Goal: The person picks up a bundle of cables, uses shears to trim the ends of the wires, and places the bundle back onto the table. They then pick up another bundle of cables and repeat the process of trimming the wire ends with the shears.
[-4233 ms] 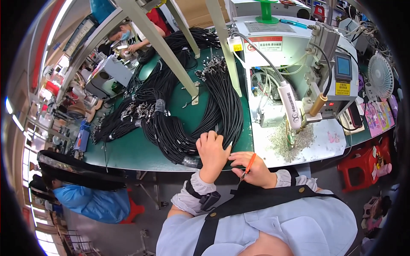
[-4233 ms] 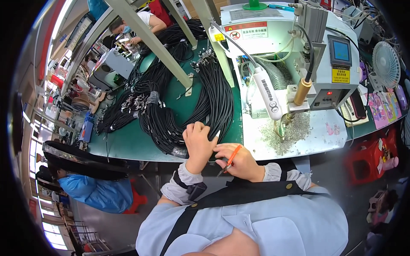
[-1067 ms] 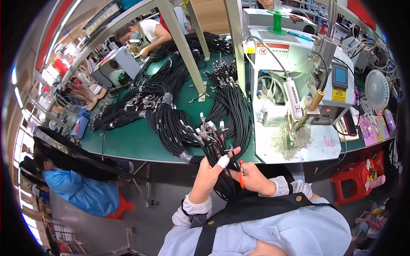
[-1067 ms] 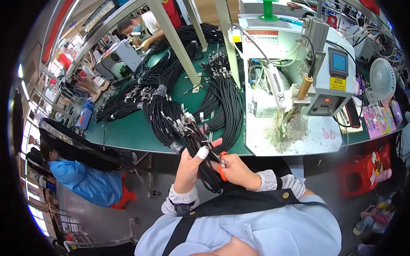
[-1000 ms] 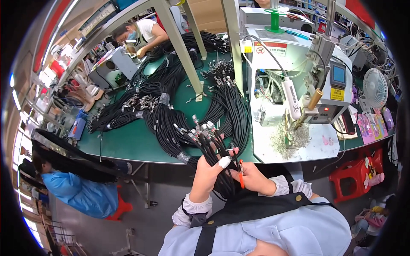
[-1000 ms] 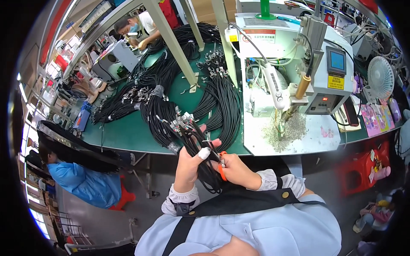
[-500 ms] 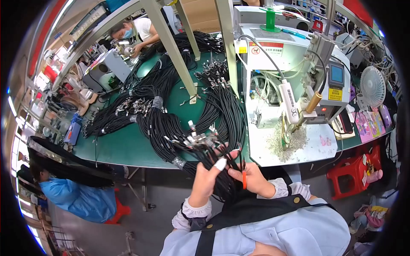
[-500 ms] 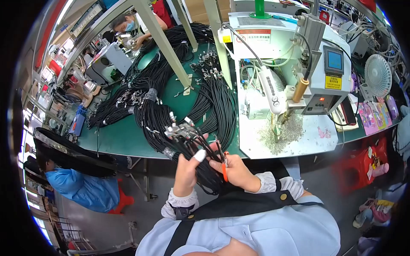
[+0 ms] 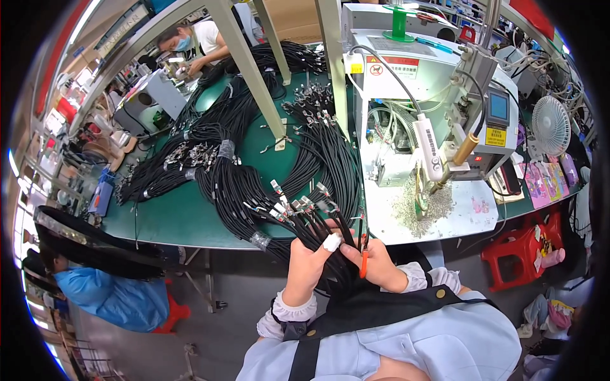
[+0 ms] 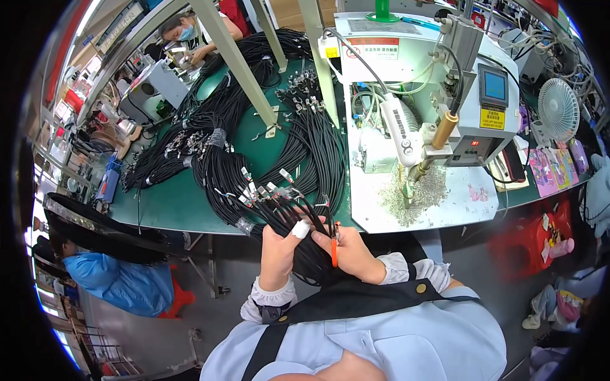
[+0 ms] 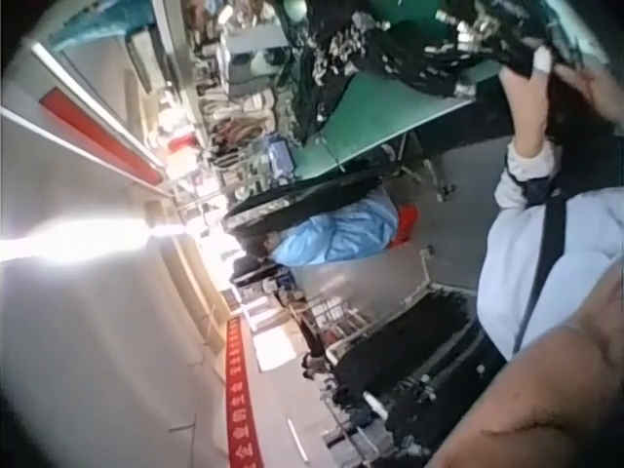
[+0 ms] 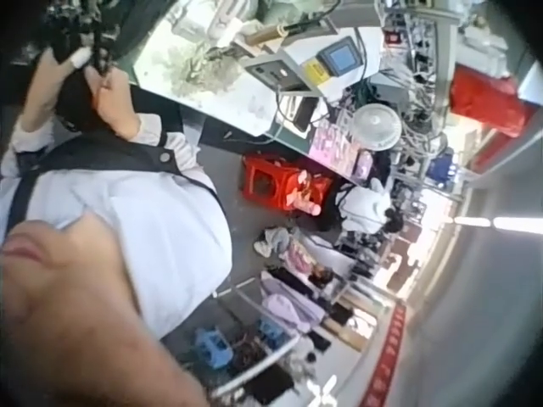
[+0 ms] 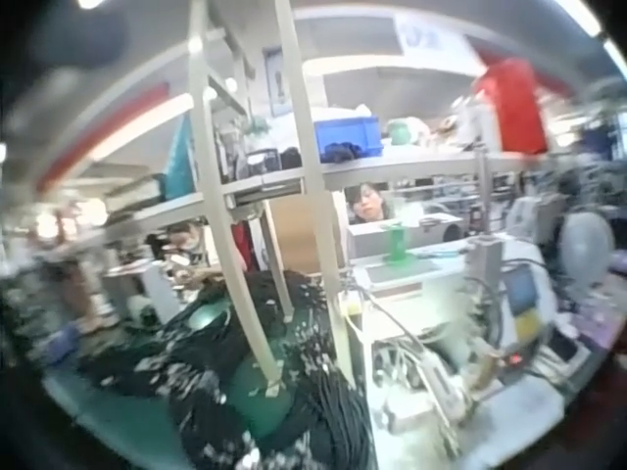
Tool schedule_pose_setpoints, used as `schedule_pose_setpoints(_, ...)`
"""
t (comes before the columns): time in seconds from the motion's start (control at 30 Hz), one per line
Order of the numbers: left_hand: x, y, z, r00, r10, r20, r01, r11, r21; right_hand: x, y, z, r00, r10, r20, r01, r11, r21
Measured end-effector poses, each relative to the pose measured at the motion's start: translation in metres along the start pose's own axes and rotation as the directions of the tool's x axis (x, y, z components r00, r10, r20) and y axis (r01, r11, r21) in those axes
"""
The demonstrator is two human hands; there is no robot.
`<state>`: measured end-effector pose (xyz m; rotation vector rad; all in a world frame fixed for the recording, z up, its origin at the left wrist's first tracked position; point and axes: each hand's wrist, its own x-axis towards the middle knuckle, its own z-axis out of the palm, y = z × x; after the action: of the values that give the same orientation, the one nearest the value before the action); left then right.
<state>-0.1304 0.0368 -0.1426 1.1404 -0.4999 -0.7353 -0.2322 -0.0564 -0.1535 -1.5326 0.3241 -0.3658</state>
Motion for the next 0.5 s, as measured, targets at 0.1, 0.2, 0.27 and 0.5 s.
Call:
schedule_pose_setpoints(0.1,0.0,0.0,0.004,1.0,0.026,0.0,-0.026,0.995,0.098,0.005,0.004,0.0,0.969,-0.235,-0.075,0.238,0.971,0.029)
schedule_pose_setpoints(0.2,0.001,0.005,-0.004,0.999,0.012,-0.036,-0.01,0.998,0.068,-0.001,0.01,-0.005,0.987,-0.154,-0.052,0.144,0.978,-0.154)
schedule_pose_setpoints(0.27,0.003,0.011,-0.004,0.999,0.022,-0.045,-0.02,0.999,0.049,0.0,0.003,-0.004,0.991,-0.083,-0.106,0.085,0.996,0.016)
schedule_pose_setpoints(0.5,-0.002,-0.002,0.012,0.997,0.01,-0.071,-0.019,0.992,-0.123,-0.001,0.035,-0.01,0.998,0.011,0.061,-0.006,0.997,-0.083)
